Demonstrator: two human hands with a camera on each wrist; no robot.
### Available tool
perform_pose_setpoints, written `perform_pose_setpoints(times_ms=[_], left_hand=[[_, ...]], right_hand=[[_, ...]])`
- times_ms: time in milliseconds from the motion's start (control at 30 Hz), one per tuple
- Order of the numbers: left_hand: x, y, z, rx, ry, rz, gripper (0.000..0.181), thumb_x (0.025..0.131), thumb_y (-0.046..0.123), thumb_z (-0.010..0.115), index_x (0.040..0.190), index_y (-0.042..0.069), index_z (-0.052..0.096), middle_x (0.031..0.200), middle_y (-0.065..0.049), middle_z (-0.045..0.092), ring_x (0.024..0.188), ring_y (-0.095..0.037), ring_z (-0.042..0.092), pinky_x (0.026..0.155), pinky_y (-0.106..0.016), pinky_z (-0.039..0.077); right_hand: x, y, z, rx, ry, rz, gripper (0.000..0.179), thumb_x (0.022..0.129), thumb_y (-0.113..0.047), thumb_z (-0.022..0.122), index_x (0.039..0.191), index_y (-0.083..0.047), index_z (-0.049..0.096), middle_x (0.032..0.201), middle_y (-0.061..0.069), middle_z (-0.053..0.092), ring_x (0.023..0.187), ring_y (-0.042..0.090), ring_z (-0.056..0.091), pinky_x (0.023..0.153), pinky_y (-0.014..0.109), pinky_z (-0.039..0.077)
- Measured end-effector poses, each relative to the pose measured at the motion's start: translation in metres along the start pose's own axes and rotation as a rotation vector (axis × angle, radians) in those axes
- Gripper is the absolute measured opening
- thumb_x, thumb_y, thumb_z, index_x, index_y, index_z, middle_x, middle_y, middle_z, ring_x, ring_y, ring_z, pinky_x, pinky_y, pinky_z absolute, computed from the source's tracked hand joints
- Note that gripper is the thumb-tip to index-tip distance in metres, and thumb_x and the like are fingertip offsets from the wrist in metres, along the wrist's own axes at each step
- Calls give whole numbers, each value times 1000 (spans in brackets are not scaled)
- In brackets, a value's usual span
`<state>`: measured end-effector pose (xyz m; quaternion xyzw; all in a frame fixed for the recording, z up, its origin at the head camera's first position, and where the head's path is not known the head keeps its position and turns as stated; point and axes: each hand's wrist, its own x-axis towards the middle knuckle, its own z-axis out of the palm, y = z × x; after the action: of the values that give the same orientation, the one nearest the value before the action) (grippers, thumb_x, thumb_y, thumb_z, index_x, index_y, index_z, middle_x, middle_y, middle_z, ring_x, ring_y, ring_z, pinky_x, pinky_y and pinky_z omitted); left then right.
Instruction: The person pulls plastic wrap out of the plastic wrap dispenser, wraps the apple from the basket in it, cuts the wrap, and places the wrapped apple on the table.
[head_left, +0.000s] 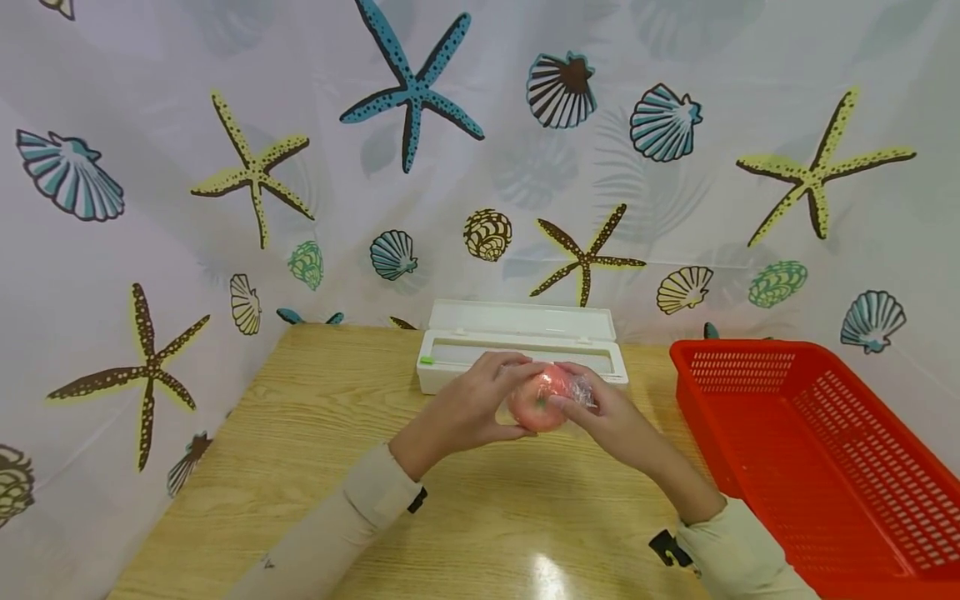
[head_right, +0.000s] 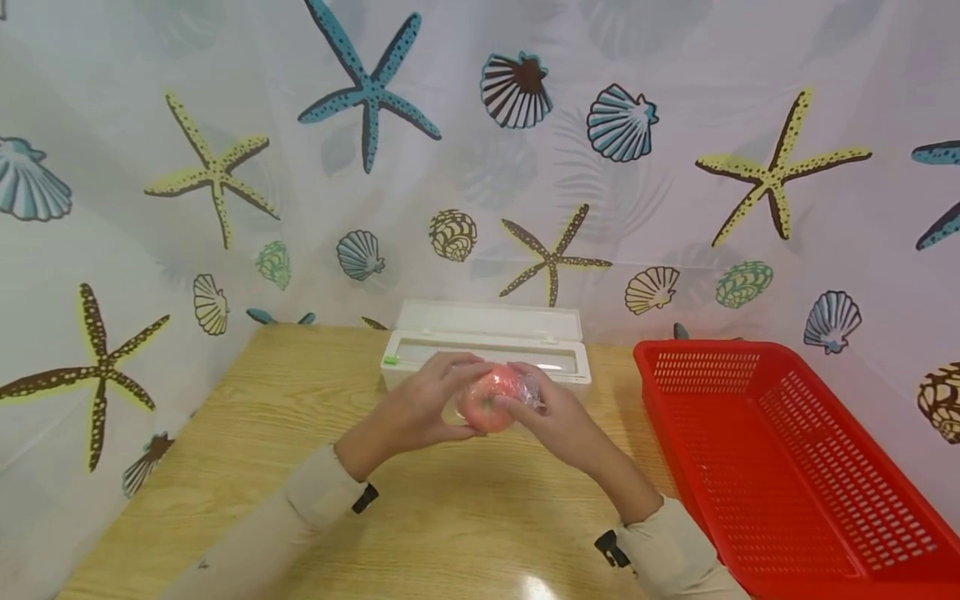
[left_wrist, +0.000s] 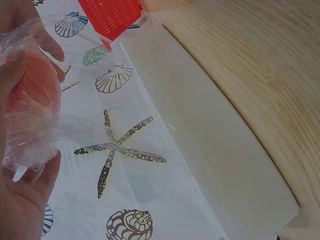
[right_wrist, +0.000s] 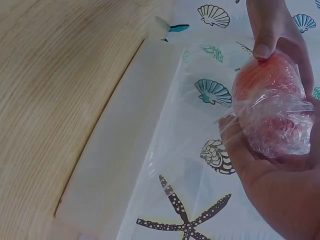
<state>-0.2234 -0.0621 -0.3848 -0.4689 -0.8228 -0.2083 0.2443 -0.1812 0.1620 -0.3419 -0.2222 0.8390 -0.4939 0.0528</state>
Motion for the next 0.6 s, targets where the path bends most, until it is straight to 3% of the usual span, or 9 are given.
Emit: perform_pose_setpoints(times_ms=[167,367,600], left_hand=[[-4,-2,6,-16,-14,-29,87,70,47,78,141,18,35,129,-6,47,118,-16,43,93,-25,43],[-6,-6,12,-76,-30,-89,90,70,48,77,141,14,35,130,-5,46,119,-15,43,95,-26,42],[-10,-9,20,-244,-52,-218,93,68,50,77,138,6,36,133,-7,48,121,-16,45,98,-30,40]], right_hand=[[0,1,1,0,29,-50,58,91,-13,61,140,-2,32,130,19,44,110,33,53,85,39,50],[-4,7,2,-65,51,-159,64,81,-9,72,135,-1,38,138,17,38,123,33,40,92,54,41],[-5,16,7,-126,43,-224,68,77,-6,75,134,2,39,133,18,43,120,34,43,90,54,43]])
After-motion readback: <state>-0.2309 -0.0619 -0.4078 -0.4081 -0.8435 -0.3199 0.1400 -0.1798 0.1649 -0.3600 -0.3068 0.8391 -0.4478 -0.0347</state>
